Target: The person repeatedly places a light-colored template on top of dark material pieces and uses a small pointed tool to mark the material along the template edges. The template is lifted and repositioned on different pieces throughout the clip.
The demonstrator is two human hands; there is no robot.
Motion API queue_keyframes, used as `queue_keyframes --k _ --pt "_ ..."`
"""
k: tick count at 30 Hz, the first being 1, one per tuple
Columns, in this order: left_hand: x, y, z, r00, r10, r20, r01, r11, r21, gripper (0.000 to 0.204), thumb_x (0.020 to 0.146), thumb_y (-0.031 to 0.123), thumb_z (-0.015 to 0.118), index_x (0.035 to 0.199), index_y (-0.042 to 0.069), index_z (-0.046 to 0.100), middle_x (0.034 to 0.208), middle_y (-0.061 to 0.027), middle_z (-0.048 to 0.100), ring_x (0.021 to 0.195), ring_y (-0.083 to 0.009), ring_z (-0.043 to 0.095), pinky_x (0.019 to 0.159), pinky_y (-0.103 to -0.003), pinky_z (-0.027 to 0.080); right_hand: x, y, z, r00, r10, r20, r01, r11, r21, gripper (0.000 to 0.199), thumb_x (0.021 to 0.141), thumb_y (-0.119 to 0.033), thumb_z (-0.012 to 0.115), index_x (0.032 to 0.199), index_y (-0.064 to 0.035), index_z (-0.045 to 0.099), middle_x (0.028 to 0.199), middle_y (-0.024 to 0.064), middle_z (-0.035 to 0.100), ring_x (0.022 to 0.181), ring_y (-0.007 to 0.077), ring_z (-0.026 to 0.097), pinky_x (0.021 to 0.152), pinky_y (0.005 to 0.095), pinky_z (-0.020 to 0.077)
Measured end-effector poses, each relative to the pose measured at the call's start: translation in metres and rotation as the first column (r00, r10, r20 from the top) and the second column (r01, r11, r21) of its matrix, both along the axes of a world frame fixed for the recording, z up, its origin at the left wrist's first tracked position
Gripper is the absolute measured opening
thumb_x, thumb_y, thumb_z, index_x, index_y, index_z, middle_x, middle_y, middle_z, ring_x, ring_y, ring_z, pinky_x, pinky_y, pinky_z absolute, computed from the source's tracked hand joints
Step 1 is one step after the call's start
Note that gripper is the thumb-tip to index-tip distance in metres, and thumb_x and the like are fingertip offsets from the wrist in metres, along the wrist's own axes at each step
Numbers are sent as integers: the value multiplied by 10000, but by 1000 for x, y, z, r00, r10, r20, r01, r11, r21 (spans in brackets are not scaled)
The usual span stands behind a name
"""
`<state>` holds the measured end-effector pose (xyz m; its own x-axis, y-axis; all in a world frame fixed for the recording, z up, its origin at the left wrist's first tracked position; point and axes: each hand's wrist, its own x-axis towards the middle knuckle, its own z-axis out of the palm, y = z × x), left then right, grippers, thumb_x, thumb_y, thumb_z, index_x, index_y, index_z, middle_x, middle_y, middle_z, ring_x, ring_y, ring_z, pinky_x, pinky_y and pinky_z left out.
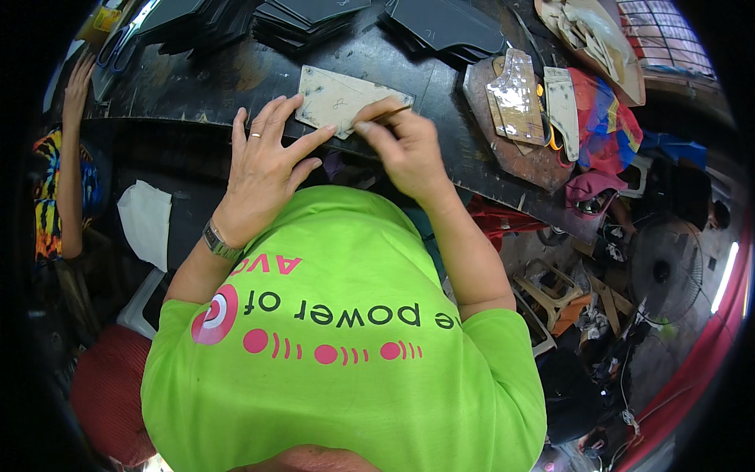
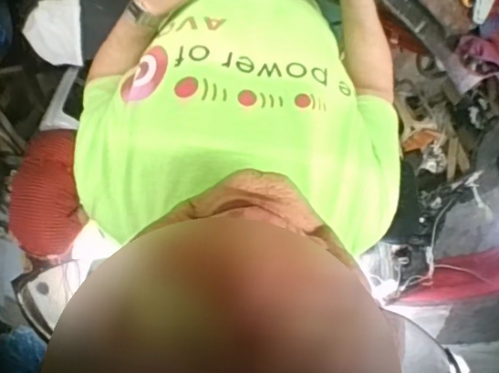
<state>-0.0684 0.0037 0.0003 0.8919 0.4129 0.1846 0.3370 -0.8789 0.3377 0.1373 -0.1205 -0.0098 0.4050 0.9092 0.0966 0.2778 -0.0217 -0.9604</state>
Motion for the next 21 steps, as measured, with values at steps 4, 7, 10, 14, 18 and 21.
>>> queue_keyframes --k 4,7,10,14,18,21 --pt "2 0 -2 1000 -6 11 6 1000 5 537 880 243 810 1395 316 675 1538 -138 446 1475 -309 391 1180 -692 272 -7 0 1 910 47 413 -67 997 33 86 966 42 678 1040 7 706 1021 69 739 905 168 702 840 306 547" --pt "3 0 -2 1000 -4 11 4 1000 3 530 873 239 813 1382 306 680 1529 -142 450 1466 -306 405 1179 -690 275 -3 4 7 966 66 249 -76 997 31 77 978 23 682 1051 5 698 987 65 736 867 151 686 817 293 547" --pt "3 0 -1 1000 1 23 -1 1000 4 520 868 237 816 1368 298 685 1515 -145 458 1457 -305 418 1179 -691 272 3 21 12 951 -9 -308 29 998 60 73 1019 -39 667 1072 11 676 978 49 721 864 98 650 803 258 543" --pt "2 -1 0 1000 15 18 -15 1000 -19 517 868 236 814 1364 313 691 1510 -118 466 1461 -300 414 1183 -689 268 -3 56 2 932 -61 -358 104 989 104 88 1013 -49 668 1071 17 671 952 54 713 839 107 649 787 257 534" --pt "1 -3 1 998 46 35 -46 999 -17 509 863 242 817 1353 307 694 1472 -106 470 1449 -290 404 1180 -685 269 -9 68 -8 995 -97 -35 99 992 75 82 989 -51 665 1035 17 665 867 76 703 774 103 648 691 286 530" --pt "0 -3 1 999 46 29 -45 999 -16 509 862 243 818 1351 311 696 1444 -105 479 1443 -286 405 1186 -683 263 -11 68 -10 991 -134 10 133 989 69 71 974 -32 660 1024 17 661 865 99 709 758 147 669 675 319 538"
